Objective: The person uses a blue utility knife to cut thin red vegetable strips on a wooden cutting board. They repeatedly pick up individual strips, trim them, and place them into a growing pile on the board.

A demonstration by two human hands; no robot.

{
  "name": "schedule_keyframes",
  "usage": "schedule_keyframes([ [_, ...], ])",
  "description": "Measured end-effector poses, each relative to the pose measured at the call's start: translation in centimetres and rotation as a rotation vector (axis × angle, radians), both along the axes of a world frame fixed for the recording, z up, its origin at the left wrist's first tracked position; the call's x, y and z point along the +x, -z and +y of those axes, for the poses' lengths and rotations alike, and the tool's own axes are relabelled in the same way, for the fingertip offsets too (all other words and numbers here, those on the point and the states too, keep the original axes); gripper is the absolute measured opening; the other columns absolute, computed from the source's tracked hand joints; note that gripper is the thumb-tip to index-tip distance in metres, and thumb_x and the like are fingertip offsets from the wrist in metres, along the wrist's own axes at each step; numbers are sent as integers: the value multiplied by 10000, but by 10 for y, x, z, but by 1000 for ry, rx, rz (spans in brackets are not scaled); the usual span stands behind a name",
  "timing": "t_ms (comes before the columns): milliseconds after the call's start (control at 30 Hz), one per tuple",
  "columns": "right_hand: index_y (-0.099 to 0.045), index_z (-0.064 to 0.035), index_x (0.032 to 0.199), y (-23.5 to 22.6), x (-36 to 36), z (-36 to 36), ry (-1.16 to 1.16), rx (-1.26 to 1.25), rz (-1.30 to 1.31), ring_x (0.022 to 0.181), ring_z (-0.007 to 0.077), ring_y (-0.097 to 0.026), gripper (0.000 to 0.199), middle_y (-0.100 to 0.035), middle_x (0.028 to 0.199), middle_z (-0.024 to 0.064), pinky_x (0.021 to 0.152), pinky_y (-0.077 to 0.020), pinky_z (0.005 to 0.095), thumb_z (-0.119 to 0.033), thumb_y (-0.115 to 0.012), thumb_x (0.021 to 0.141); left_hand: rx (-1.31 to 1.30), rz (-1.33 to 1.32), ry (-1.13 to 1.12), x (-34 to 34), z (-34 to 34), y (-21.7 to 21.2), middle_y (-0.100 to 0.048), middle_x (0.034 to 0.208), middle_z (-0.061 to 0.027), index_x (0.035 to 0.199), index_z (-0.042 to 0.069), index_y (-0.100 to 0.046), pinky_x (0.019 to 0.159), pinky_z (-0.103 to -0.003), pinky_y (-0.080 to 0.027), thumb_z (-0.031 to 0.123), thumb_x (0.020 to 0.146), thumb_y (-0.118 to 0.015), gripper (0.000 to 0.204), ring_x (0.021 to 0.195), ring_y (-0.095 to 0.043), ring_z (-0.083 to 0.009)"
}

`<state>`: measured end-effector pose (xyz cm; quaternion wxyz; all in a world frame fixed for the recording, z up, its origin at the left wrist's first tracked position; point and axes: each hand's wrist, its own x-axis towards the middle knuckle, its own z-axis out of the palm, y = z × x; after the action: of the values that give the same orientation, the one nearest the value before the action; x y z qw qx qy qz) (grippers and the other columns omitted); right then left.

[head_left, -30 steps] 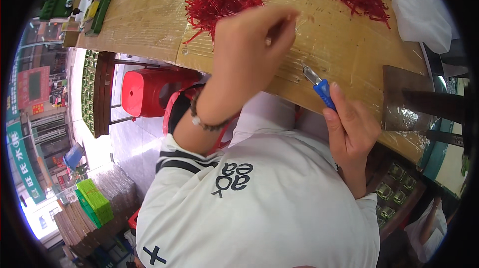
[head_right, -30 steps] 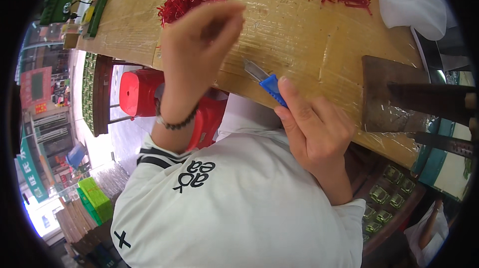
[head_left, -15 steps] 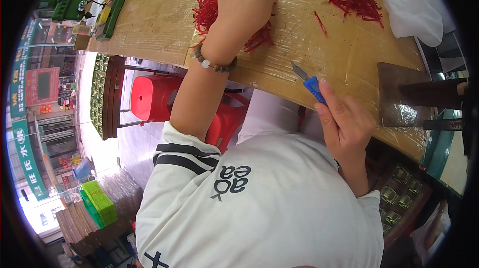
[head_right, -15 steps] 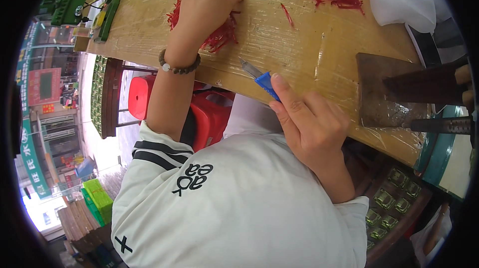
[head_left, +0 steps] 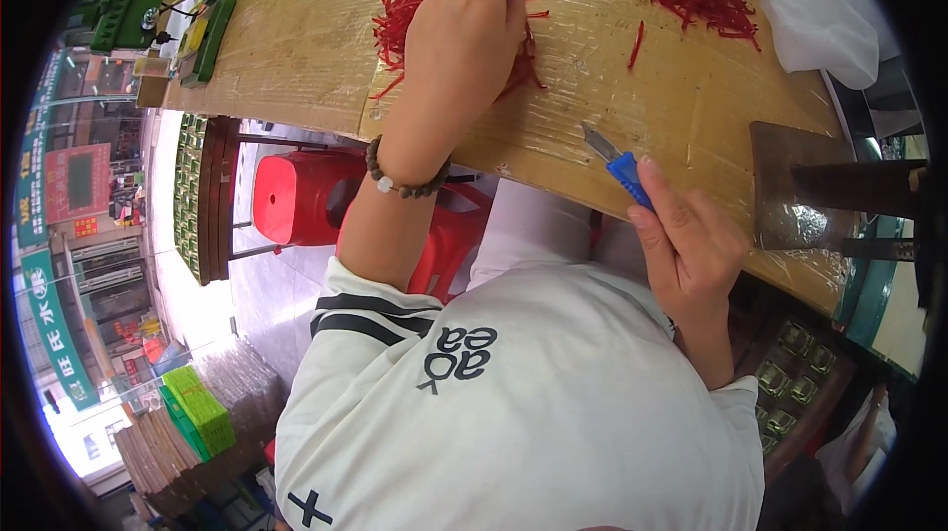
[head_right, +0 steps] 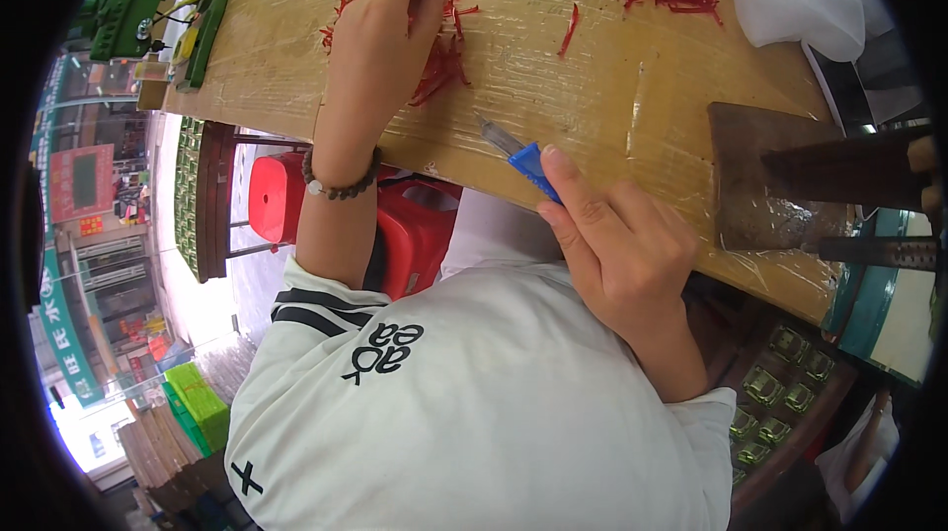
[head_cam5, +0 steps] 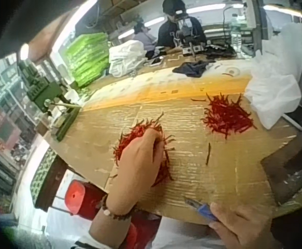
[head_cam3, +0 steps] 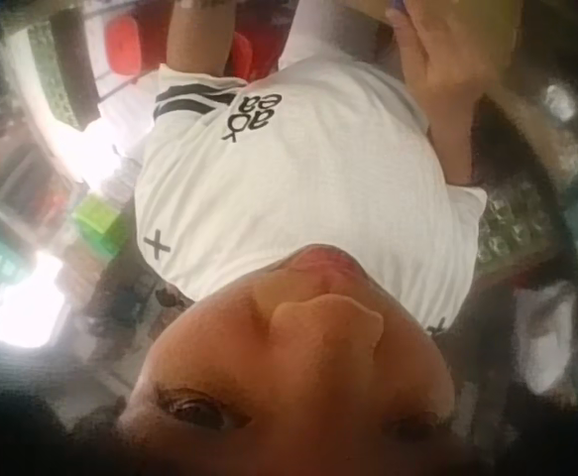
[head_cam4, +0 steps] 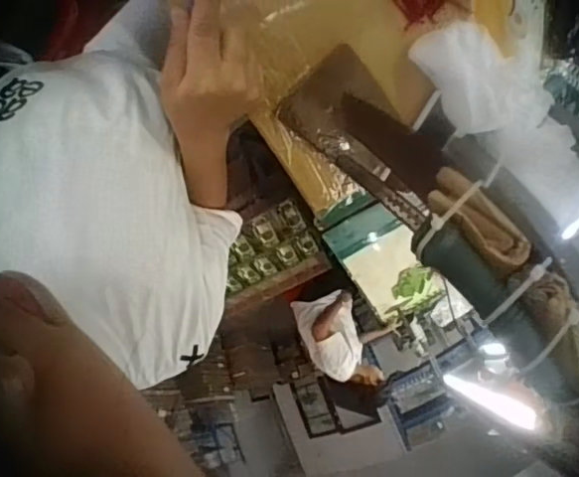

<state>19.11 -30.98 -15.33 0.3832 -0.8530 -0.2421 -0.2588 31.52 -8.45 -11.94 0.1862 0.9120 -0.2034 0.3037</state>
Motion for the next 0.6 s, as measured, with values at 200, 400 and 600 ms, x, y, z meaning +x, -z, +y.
schedule_keyframes([
  [200,-688,-105,1180,1,0,-1,3,-20,-1,490,181,-431,438,-469,622,25,456,-359,317,-175,-758,754,-179,99,-52,-9,15,-5,-688,772,-100,1002,72,-665,608,-358,-500,139,829,-692,188,685,-648,-278],
  [400,-691,-90,1171,0,-1,0,9,-7,3,487,182,-424,432,-457,611,28,455,-354,317,-163,-757,750,-436,67,-18,-7,24,-1,-699,784,-61,957,49,-728,604,-252,-477,107,813,-731,154,661,-620,-153],
  [600,-691,-85,1169,0,0,1,-1,-6,-1,487,183,-421,436,-459,610,30,454,-349,313,-158,-761,745,-687,-39,-49,-17,37,-20,-685,791,-47,894,45,-750,616,-213,-471,26,802,-746,94,691,-597,-82],
])
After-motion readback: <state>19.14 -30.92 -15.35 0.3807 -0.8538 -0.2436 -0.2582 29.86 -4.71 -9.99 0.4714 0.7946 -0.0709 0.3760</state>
